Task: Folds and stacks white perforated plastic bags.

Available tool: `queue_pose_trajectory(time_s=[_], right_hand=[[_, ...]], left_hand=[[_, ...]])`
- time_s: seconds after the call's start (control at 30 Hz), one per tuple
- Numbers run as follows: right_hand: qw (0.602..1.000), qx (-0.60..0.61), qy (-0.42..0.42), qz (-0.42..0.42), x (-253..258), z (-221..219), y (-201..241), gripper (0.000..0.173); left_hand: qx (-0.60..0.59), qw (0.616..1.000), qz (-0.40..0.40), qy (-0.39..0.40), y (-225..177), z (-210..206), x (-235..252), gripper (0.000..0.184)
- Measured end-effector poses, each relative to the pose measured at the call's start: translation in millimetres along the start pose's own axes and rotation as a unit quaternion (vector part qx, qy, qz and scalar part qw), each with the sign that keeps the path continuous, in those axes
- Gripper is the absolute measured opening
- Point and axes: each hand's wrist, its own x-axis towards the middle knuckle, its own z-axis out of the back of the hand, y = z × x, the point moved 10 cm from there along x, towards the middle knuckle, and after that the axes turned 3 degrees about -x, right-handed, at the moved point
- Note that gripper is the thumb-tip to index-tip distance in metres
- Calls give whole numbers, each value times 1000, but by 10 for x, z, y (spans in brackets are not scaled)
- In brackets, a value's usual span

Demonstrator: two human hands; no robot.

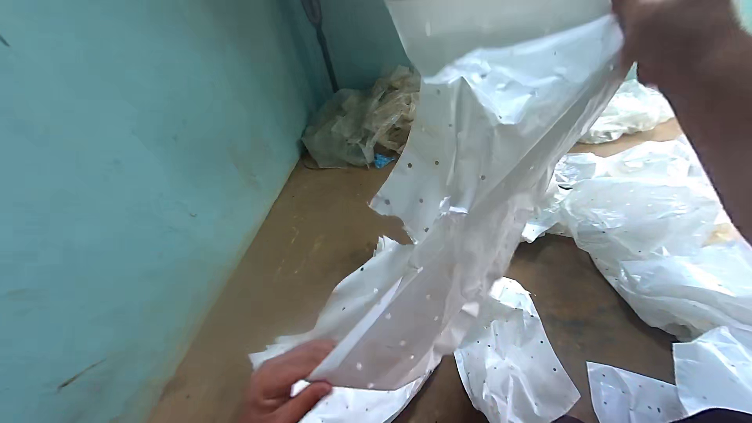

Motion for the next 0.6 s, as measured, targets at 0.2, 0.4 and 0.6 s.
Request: queue_pose_trajectory(time_s=[0.2, 0.4, 0.6], right_hand=[[985, 136, 26, -102, -1034, -785, -206, 32], [923, 167, 110, -330, -2660, -2382, -826, 44], [804, 65, 400, -435, -4038, -3348, -1555, 55]], left_hand=[[39, 923, 77, -376, 210, 1128, -786, 43], [-153, 777, 343, -505, 959, 247, -2000, 58], [23, 638, 620, -457, 1592, 58, -2819, 47]])
